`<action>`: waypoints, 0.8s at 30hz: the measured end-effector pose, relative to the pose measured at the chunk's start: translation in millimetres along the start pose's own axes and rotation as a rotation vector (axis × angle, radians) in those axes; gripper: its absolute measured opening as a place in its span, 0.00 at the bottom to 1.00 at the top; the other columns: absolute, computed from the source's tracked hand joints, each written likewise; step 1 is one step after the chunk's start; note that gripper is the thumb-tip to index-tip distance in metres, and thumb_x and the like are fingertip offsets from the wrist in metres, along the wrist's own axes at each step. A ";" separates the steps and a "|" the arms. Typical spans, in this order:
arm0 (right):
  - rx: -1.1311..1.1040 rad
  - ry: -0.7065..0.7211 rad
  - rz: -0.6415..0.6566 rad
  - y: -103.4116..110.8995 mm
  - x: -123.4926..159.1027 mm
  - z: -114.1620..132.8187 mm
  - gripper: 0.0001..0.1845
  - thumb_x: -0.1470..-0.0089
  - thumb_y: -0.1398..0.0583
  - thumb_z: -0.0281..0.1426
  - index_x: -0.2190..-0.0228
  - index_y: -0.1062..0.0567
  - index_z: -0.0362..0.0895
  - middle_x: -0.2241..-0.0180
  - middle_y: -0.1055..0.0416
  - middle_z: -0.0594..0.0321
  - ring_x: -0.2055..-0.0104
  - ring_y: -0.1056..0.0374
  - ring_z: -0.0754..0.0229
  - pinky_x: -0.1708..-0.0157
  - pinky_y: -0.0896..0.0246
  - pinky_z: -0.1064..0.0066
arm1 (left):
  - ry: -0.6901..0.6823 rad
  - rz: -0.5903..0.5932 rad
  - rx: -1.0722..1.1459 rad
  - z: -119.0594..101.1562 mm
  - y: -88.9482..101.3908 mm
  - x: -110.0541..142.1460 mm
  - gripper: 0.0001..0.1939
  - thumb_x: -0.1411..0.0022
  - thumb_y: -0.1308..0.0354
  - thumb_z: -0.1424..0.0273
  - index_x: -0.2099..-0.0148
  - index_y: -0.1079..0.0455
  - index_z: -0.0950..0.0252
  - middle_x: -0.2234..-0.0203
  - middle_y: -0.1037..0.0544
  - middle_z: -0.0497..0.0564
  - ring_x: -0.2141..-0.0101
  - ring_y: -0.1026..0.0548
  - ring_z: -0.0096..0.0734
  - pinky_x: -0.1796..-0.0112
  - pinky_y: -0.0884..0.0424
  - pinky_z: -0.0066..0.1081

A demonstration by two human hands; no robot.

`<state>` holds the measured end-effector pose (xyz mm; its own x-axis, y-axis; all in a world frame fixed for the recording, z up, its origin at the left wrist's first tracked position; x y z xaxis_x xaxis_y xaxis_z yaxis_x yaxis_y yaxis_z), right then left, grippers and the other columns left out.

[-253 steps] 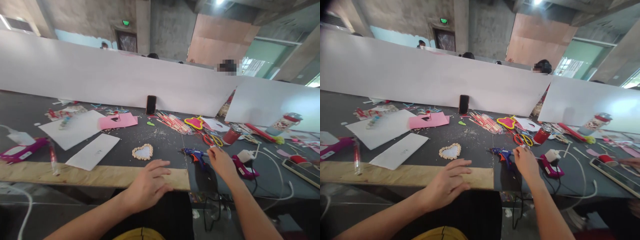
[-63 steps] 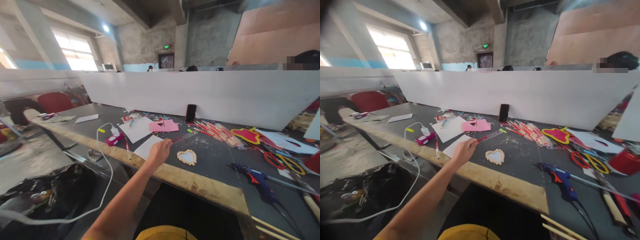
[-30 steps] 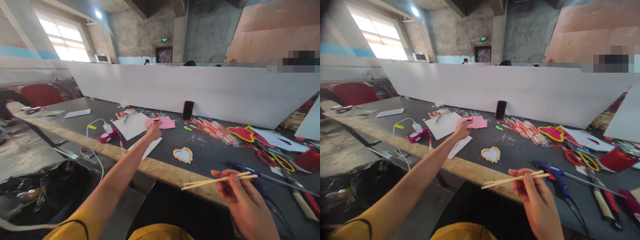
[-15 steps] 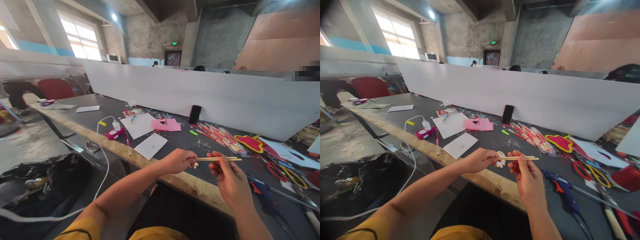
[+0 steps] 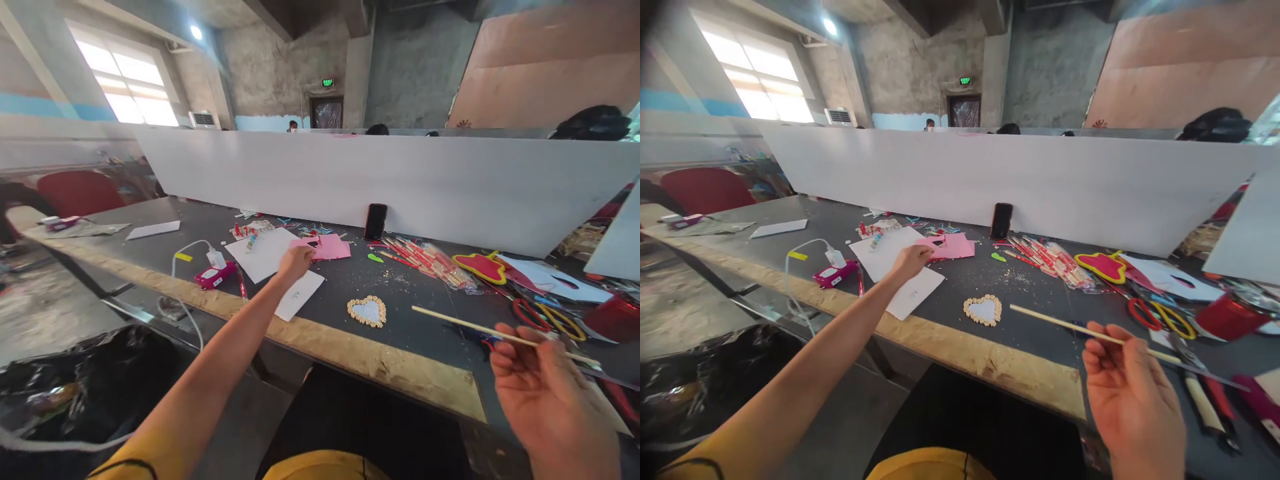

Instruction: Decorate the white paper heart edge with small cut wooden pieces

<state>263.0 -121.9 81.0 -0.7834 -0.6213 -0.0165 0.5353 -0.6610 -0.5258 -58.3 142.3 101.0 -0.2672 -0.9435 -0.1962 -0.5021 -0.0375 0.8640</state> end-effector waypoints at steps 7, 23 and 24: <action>0.099 -0.094 0.031 40.2 31.6 -8.9 0.15 0.66 0.30 0.40 0.74 0.22 0.46 0.72 0.24 0.62 0.74 0.30 0.65 0.74 0.32 0.76 | 0.094 -0.065 -0.127 14.9 6.0 -9.6 0.17 0.37 0.47 0.68 0.47 0.36 0.66 0.47 0.34 0.60 0.49 0.34 0.46 0.51 0.35 0.50; 0.794 0.087 0.616 -18.6 60.2 -36.8 0.15 0.47 0.42 0.41 0.61 0.25 0.47 0.69 0.25 0.61 0.70 0.30 0.61 0.68 0.34 0.70 | -0.506 0.339 0.557 -153.4 -80.9 167.3 0.18 0.34 0.56 0.65 0.45 0.34 0.60 0.59 0.23 0.51 0.59 0.26 0.32 0.57 0.32 0.28; 0.864 0.114 0.575 -11.6 44.8 -27.2 0.16 0.47 0.43 0.42 0.62 0.25 0.46 0.71 0.25 0.61 0.71 0.30 0.61 0.68 0.34 0.70 | -0.492 0.281 0.543 -145.8 -75.6 157.4 0.18 0.34 0.55 0.65 0.46 0.32 0.59 0.60 0.22 0.51 0.60 0.26 0.32 0.58 0.32 0.28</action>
<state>213.2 -130.7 63.3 -0.3396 -0.9240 -0.1755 0.8453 -0.3817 0.3740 57.5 -51.4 72.4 -0.7142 -0.6343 -0.2961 -0.6592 0.4672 0.5892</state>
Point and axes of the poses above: each hand's wrist, its own x-axis away from the middle knuckle, its own y-axis out of the back of the hand, z = x × y, the point moved 9 cm from there along -x, towards the middle knuckle
